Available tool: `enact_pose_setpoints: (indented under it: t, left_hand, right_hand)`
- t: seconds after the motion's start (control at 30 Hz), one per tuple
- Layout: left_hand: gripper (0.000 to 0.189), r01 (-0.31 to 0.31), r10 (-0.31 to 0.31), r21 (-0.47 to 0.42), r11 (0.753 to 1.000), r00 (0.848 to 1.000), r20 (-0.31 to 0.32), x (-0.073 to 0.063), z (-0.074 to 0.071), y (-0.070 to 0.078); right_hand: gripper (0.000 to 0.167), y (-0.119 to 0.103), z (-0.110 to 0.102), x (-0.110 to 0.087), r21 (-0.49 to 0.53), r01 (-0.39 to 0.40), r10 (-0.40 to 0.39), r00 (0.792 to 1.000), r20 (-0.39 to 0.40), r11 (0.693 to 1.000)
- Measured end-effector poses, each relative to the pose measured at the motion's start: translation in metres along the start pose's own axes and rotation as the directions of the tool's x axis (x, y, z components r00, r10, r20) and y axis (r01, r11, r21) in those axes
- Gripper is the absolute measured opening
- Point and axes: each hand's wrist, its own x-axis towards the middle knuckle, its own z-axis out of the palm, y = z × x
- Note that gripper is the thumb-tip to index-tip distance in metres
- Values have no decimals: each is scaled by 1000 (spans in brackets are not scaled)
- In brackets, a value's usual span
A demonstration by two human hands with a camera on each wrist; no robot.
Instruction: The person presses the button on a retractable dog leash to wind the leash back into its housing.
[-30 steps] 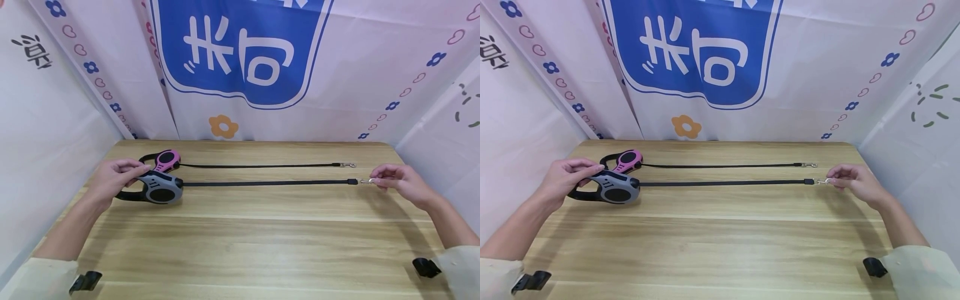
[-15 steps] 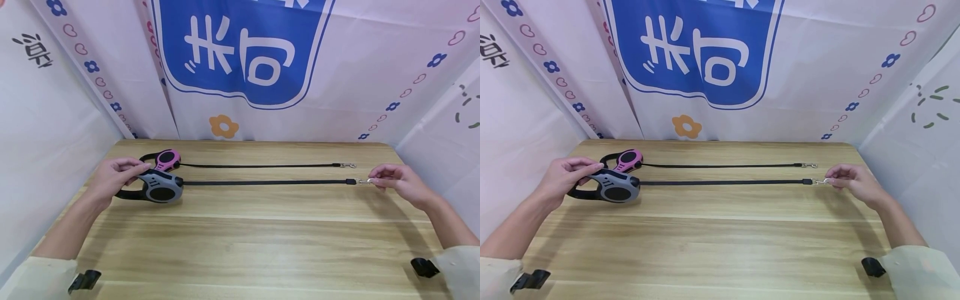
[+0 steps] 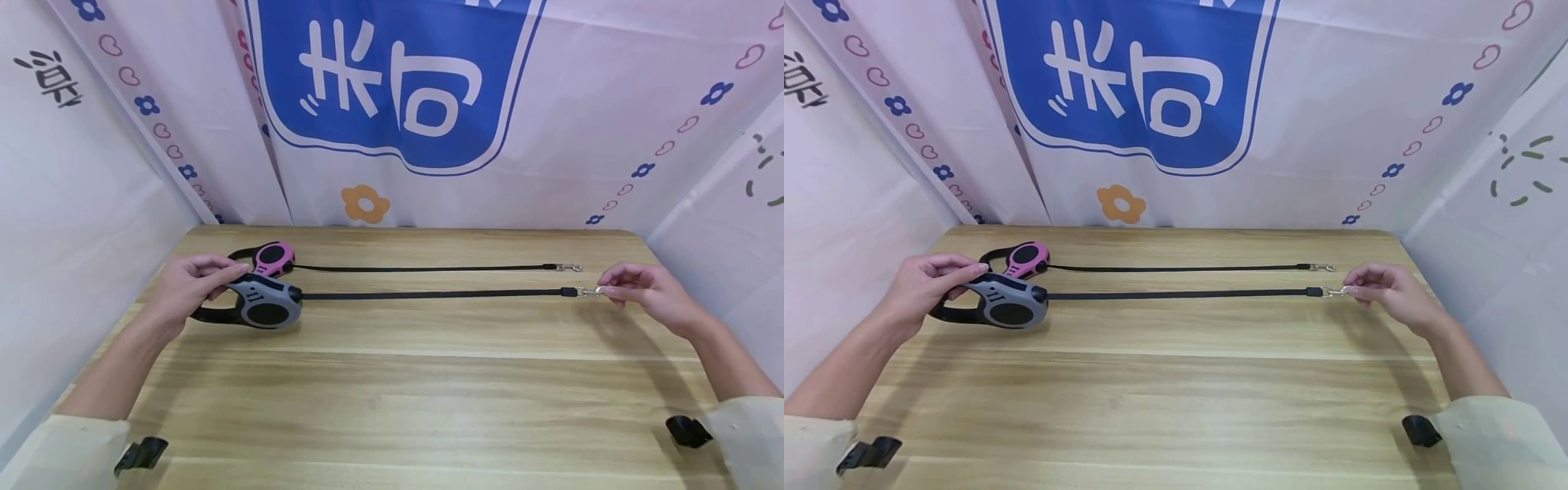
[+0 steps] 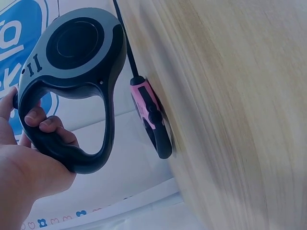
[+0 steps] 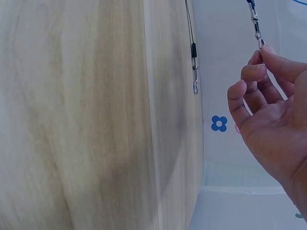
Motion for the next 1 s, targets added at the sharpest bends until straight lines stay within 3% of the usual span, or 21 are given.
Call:
enact_pose_setpoints:
  t: [0.53, 1.0]
  left_hand:
    - [11, 3, -3, 28, 1000, 1000, 5, -1, 2, 0]
    - [13, 20, -20, -3, 1000, 1000, 18, 1, 2, -2]
  right_hand:
    - [14, 1, 0, 1, 38, 42, -43, 999, 24, 998]
    - [10, -1, 5, 5, 11, 7, -8, 1000, 21, 1000]
